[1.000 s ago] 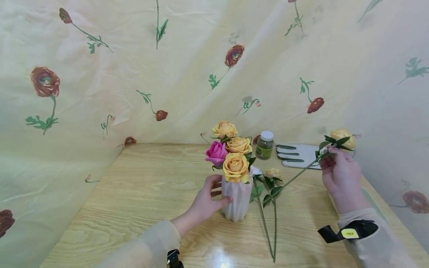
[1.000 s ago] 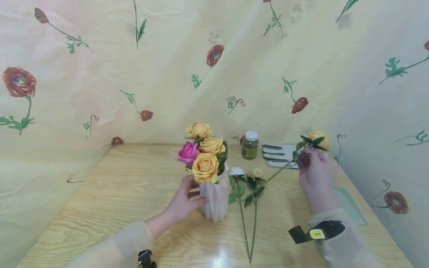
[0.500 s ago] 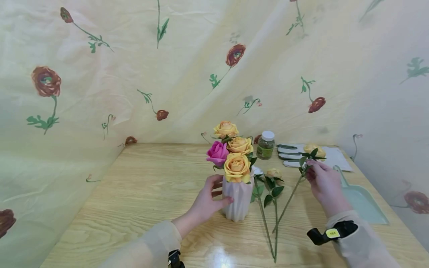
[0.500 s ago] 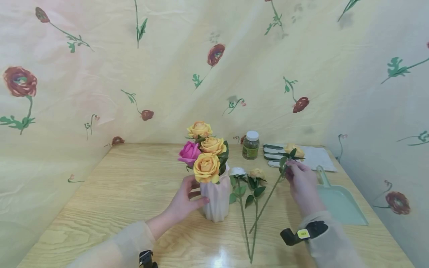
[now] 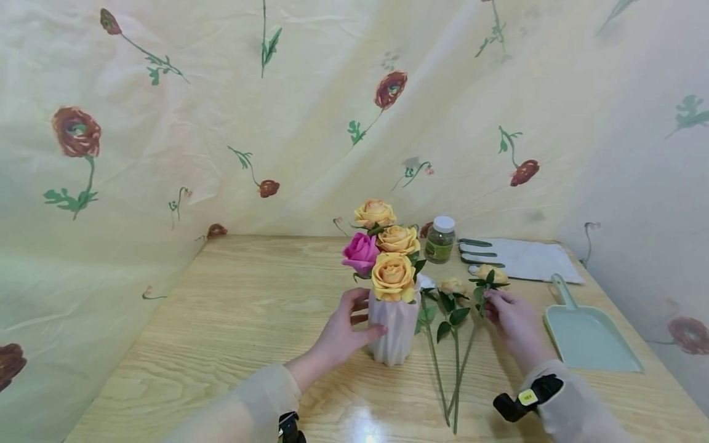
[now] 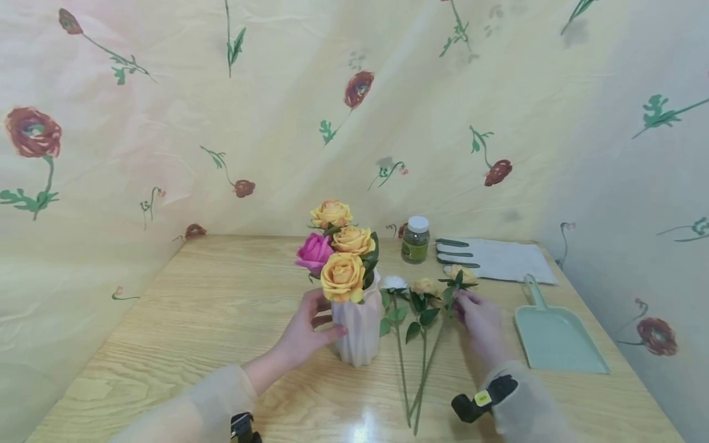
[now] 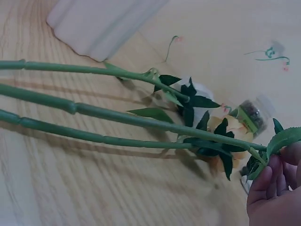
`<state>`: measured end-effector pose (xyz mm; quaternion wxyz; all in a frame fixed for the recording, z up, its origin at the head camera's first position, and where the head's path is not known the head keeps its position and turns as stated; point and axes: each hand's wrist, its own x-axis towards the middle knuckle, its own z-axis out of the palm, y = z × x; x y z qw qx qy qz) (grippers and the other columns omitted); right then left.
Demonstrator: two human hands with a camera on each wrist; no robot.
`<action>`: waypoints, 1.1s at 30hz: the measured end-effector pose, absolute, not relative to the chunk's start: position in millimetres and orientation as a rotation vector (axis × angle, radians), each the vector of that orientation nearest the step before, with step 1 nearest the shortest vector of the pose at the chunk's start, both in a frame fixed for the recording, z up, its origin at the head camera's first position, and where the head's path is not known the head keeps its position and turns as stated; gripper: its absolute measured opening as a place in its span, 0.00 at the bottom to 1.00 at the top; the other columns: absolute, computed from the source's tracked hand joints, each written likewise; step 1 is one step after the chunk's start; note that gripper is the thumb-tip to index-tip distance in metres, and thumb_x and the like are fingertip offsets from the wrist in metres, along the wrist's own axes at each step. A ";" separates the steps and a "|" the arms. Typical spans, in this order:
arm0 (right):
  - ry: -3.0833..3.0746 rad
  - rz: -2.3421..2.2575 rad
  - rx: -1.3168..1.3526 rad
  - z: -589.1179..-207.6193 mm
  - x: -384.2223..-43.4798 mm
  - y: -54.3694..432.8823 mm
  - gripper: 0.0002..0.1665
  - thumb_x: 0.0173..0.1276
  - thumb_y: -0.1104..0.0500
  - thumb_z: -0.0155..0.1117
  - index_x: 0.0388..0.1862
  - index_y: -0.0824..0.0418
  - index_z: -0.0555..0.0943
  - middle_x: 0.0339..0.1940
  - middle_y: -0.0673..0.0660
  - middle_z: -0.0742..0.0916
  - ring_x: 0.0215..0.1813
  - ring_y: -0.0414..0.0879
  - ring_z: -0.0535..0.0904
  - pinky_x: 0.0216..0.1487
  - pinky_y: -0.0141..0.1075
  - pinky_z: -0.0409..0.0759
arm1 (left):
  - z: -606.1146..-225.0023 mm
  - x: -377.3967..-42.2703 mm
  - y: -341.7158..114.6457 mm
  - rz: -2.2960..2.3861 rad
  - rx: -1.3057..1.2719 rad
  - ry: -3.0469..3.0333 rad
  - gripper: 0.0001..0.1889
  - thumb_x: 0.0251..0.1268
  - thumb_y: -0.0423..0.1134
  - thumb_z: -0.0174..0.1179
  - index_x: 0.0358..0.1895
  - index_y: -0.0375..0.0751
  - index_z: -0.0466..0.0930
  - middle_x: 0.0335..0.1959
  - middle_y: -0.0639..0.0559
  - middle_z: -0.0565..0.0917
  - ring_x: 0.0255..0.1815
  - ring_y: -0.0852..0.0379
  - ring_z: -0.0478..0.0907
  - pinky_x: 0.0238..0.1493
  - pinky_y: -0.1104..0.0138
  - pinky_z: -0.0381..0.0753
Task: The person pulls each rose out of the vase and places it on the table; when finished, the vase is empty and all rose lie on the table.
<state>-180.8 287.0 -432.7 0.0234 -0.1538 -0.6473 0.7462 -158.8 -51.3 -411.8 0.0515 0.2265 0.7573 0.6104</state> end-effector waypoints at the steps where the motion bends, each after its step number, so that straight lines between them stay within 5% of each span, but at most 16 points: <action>1: -2.040 2.283 -0.469 -434.1 -180.6 286.0 0.17 0.74 0.59 0.48 0.57 0.66 0.73 0.34 0.45 0.79 0.34 0.34 0.74 0.36 0.25 0.78 | -411.5 -158.5 -51.4 1.858 0.685 2.304 0.35 0.58 0.41 0.66 0.65 0.44 0.56 0.62 0.48 0.66 0.62 0.48 0.66 0.60 0.54 0.70; 8: -2.123 2.161 -0.465 -440.0 -181.8 281.9 0.13 0.71 0.62 0.53 0.50 0.66 0.77 0.27 0.43 0.82 0.30 0.33 0.76 0.33 0.24 0.78 | -411.4 -157.7 -51.5 1.863 0.678 2.305 0.35 0.58 0.40 0.66 0.65 0.44 0.56 0.63 0.48 0.66 0.62 0.48 0.66 0.60 0.54 0.70; 15: -2.237 2.090 -0.512 -447.6 -181.1 282.6 0.28 0.73 0.59 0.50 0.64 0.78 0.63 0.29 0.42 0.80 0.32 0.31 0.75 0.34 0.23 0.77 | -413.2 -158.5 -51.5 1.879 0.691 2.292 0.34 0.58 0.40 0.66 0.65 0.43 0.56 0.62 0.47 0.66 0.62 0.47 0.66 0.60 0.52 0.70; 28: -2.425 1.893 -0.493 -451.3 -180.2 280.0 0.27 0.71 0.57 0.53 0.60 0.77 0.68 0.28 0.42 0.81 0.30 0.32 0.75 0.29 0.27 0.75 | -414.7 -159.3 -51.9 1.883 0.705 2.285 0.34 0.59 0.40 0.65 0.65 0.44 0.56 0.62 0.47 0.67 0.62 0.47 0.66 0.60 0.53 0.70; 33: -2.498 1.761 -0.516 -449.9 -180.5 280.1 0.27 0.71 0.54 0.54 0.59 0.73 0.72 0.35 0.46 0.82 0.34 0.30 0.75 0.34 0.25 0.76 | -413.6 -158.9 -51.8 1.858 0.718 2.305 0.34 0.59 0.42 0.65 0.65 0.44 0.56 0.62 0.48 0.66 0.62 0.48 0.66 0.60 0.54 0.70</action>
